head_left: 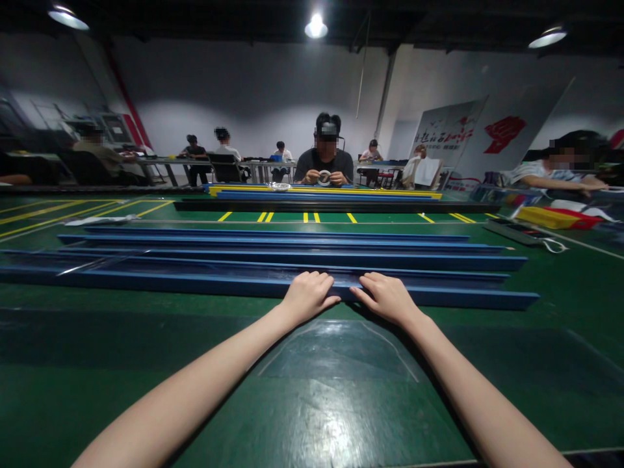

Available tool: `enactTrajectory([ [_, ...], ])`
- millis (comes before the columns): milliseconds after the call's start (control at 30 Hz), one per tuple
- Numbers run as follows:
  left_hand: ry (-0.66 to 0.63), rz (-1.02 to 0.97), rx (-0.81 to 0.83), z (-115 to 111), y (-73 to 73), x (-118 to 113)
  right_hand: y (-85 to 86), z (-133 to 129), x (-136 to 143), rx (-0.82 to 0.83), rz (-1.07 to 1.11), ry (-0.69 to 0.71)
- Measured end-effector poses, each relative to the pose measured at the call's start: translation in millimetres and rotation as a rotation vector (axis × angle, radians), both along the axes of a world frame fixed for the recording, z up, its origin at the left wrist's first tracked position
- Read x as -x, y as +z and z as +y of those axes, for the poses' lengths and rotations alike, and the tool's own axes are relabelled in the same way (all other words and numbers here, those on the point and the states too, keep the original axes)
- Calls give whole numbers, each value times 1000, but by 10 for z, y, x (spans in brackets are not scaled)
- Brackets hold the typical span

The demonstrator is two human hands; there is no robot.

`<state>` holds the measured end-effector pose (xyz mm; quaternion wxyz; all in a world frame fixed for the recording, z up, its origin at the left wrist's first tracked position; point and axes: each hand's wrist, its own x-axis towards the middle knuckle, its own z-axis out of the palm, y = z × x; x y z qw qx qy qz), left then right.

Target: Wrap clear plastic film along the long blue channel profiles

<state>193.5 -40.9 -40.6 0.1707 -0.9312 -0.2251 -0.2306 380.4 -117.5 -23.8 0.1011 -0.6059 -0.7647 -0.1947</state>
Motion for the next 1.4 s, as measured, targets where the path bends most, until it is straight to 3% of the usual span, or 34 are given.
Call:
enactTrajectory([
  [1400,6,11,4,-3,7,1,-1,4,2,15,-4,-5],
])
